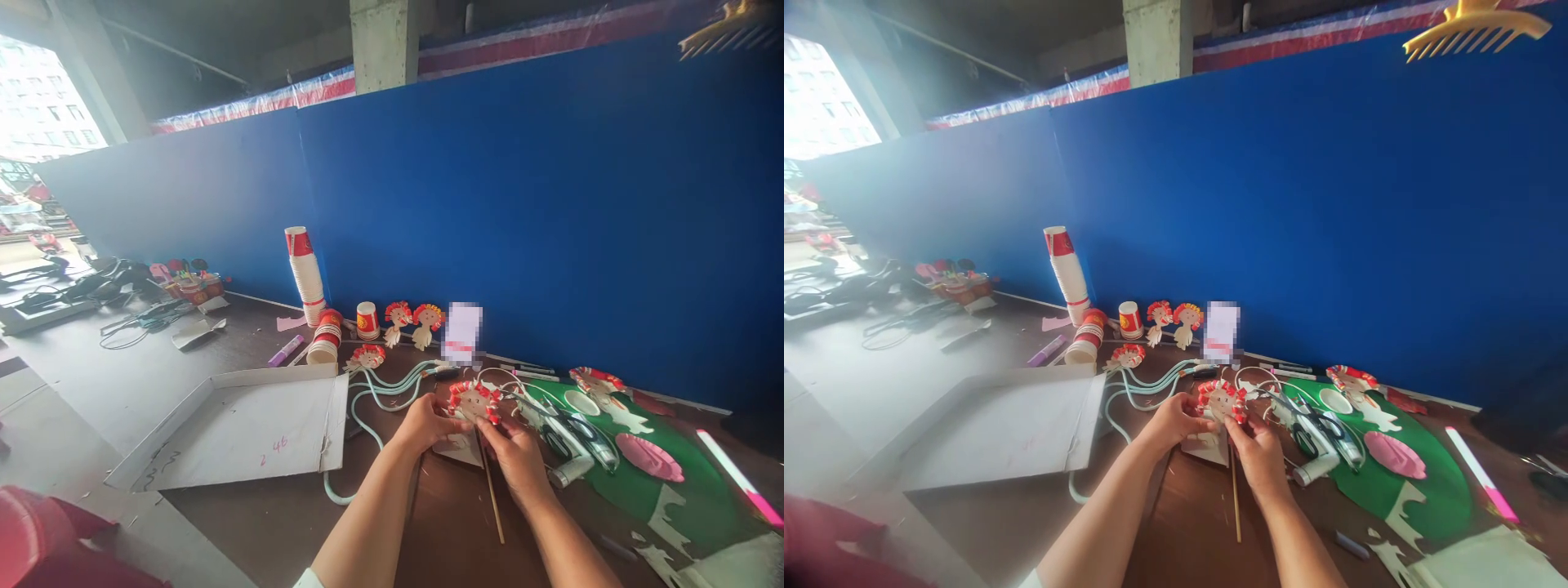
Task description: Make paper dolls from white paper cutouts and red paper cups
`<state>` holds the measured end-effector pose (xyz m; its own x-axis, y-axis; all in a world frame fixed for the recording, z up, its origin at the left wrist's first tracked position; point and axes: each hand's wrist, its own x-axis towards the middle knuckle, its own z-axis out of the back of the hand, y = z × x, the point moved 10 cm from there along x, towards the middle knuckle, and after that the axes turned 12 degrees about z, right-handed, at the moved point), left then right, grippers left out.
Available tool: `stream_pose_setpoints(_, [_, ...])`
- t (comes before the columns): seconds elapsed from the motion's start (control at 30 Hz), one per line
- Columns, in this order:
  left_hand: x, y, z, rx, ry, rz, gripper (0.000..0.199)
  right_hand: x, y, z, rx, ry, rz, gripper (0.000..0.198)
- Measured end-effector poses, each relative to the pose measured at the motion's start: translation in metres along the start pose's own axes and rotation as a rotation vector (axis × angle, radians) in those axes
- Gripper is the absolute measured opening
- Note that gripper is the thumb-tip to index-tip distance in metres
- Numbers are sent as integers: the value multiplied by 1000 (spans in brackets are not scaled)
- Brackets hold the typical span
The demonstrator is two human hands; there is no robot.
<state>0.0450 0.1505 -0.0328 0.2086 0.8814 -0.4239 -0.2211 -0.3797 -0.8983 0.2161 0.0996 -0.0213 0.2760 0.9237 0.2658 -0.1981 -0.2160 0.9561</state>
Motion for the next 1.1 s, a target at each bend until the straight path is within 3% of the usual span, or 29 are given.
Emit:
stream_pose_setpoints(0.13, [-6,-2,-4,-85,130,25,74,-1,-18,7,31,-75,-79,31])
stream_pose_setpoints(0.3, [-5,-8,-5,-194,175,-23,60,1,-20,6,59,-66,-54,31])
stream_pose_setpoints(0.63, [-2,-8,-3,-186,111,-35,49,-2,-17,6,44,-72,-87,31])
stream_pose_setpoints(0.83, [-4,-7,5,-111,5,-9,41,-2,-11,4,48,-62,-77,28])
stream_pose_setpoints(1.1, [-2,-10,7,6,-77,-45,19,-2,-8,0,36,-43,-61,26])
